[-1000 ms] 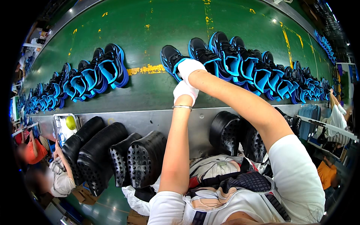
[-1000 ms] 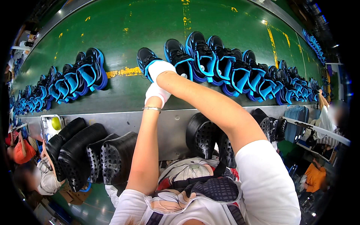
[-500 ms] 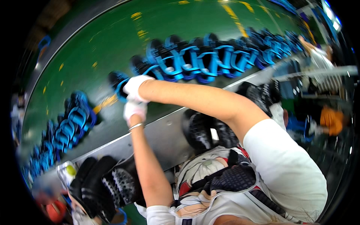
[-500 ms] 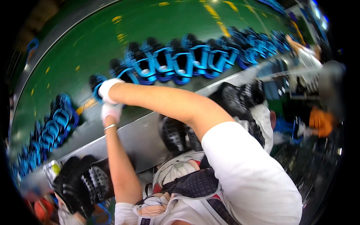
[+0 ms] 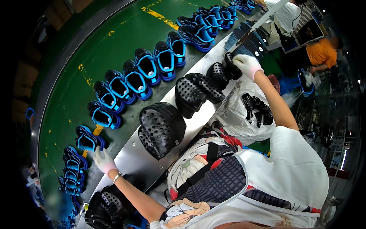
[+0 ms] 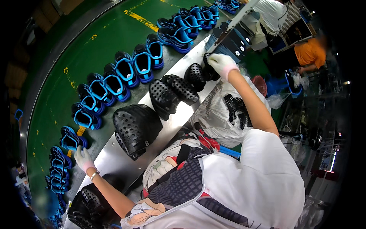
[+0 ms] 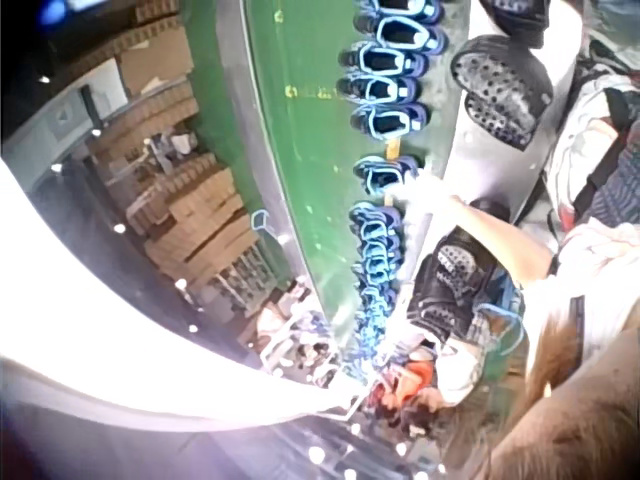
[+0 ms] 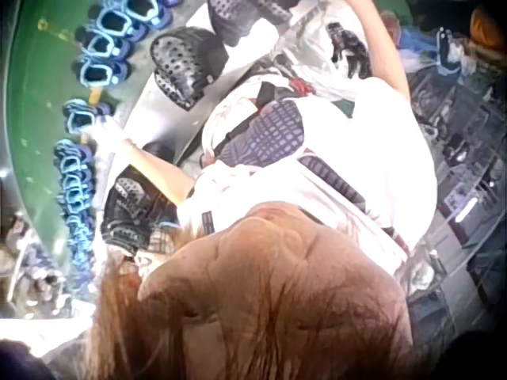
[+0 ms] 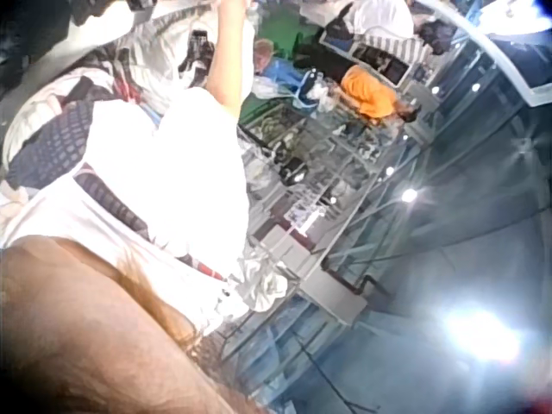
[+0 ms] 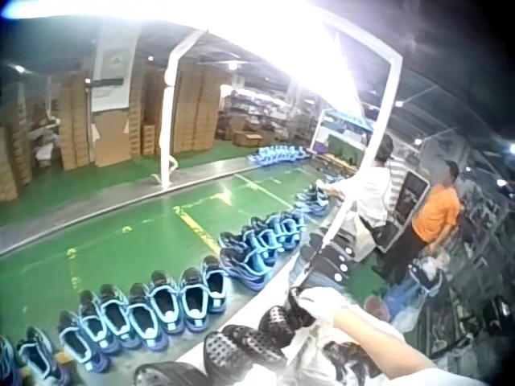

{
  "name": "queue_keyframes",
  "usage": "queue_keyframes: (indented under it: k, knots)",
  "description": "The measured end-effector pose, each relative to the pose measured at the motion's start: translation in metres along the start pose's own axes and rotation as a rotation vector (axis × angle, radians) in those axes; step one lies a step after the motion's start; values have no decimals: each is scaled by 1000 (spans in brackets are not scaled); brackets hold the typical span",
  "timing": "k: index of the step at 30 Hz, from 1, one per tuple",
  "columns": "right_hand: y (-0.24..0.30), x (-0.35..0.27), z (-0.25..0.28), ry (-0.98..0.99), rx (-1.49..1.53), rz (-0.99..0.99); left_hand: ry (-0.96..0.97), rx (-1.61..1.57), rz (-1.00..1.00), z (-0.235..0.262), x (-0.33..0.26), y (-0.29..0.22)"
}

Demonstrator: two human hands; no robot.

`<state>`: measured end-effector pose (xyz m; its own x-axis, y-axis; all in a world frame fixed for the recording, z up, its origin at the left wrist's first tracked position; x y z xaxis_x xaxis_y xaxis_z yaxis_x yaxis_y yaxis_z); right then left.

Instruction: The person picks up blue and black sneakers from an assembly line by hand, places black ventilated shoe components on top of each pair, and pushes them down the line.

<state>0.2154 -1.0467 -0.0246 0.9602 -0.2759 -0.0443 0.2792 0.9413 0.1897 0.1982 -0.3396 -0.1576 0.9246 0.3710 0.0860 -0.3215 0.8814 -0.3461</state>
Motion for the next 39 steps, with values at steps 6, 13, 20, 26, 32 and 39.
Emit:
queue_keyframes:
  k: [6,13,20,26,32,39]
  knots:
    - [-71,-19,-46,55,63,-35,82,-260,2,5,-47,-33]
    - [-76,2,-67,68,-109,227,113,-221,-132,15,-60,-85]
    - [-59,8,-58,170,-134,405,84,-186,-132,18,-65,-96]
    - [-19,2,27,51,150,309,86,-397,-83,31,-41,-85]
    - [190,-34,72,-33,536,745,363,-1048,60,63,-51,-188]
    - [382,-124,53,137,640,1274,581,-1989,449,43,-68,-214]
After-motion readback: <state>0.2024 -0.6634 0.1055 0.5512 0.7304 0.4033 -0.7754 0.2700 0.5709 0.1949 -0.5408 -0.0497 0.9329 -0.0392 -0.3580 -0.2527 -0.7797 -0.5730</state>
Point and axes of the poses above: each hand's wrist, its own x-axis towards the middle knuckle, its own z-axis out of the back of the hand, y = z × x, the point moved 10 cm from there along x, towards the middle knuckle, and after that the axes turned 2 degrees about -y, right-handed, at the moved point
